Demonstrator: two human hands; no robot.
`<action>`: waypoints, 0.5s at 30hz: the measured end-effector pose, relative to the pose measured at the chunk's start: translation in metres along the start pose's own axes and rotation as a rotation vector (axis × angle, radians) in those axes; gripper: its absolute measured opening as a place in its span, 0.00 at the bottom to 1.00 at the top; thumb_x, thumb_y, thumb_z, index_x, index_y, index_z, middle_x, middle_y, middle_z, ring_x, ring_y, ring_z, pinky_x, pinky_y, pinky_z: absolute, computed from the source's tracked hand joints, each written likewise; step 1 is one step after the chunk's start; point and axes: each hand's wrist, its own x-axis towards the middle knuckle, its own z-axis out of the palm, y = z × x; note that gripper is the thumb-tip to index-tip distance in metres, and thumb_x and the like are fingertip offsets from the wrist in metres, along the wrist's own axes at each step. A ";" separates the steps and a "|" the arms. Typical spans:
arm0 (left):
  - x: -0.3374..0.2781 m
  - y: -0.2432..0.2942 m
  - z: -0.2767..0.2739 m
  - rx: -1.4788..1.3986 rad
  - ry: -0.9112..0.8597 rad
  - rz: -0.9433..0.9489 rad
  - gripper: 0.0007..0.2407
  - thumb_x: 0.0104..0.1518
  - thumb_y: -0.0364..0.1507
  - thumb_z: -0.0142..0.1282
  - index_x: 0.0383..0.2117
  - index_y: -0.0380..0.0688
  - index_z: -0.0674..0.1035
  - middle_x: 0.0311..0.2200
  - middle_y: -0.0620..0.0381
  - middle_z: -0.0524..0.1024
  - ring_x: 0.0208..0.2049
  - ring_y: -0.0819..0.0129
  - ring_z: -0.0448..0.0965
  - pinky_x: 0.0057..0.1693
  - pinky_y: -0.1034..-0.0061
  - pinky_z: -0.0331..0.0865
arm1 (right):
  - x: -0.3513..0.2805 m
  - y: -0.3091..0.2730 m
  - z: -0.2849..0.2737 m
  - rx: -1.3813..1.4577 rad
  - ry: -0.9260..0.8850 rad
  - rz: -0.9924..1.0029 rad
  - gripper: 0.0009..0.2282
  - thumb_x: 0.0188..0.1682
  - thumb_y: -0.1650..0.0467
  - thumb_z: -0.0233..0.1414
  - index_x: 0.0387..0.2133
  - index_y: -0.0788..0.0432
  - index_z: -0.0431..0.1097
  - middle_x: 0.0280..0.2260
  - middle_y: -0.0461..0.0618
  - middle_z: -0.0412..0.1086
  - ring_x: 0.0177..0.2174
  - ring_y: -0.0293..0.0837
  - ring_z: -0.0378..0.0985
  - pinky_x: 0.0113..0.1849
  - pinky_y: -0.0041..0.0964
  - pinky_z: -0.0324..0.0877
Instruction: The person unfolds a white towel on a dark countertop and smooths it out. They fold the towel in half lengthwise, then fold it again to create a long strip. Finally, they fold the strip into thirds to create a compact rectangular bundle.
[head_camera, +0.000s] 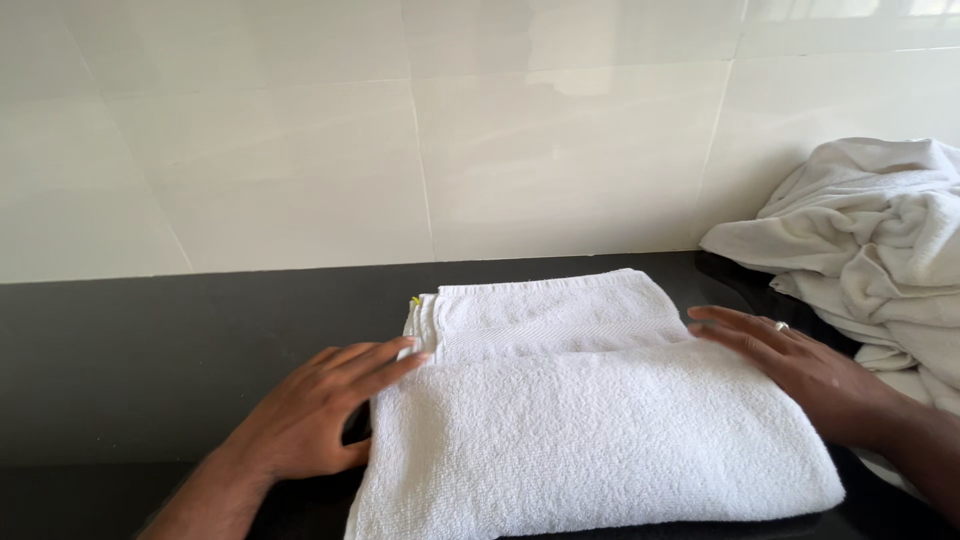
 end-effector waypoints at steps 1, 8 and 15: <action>0.000 0.002 0.003 0.008 0.022 0.070 0.42 0.43 0.35 0.73 0.69 0.65 0.61 0.71 0.59 0.58 0.68 0.53 0.60 0.66 0.50 0.52 | 0.000 0.005 0.002 -0.055 -0.026 -0.036 0.38 0.41 0.56 0.59 0.69 0.37 0.53 0.71 0.43 0.44 0.68 0.49 0.46 0.64 0.57 0.48; 0.012 0.008 0.028 -0.061 0.205 0.106 0.19 0.56 0.26 0.59 0.54 0.61 0.79 0.55 0.65 0.79 0.58 0.63 0.75 0.63 0.62 0.67 | 0.003 0.019 0.021 0.088 0.217 -0.316 0.28 0.37 0.56 0.66 0.54 0.43 0.76 0.67 0.52 0.57 0.67 0.58 0.54 0.59 0.56 0.58; 0.022 -0.014 0.044 -0.654 0.256 -0.172 0.16 0.55 0.30 0.60 0.51 0.48 0.80 0.43 0.55 0.83 0.47 0.64 0.80 0.56 0.63 0.69 | 0.012 0.026 0.028 0.515 0.067 0.062 0.32 0.31 0.60 0.69 0.54 0.48 0.72 0.53 0.44 0.72 0.54 0.44 0.73 0.56 0.46 0.71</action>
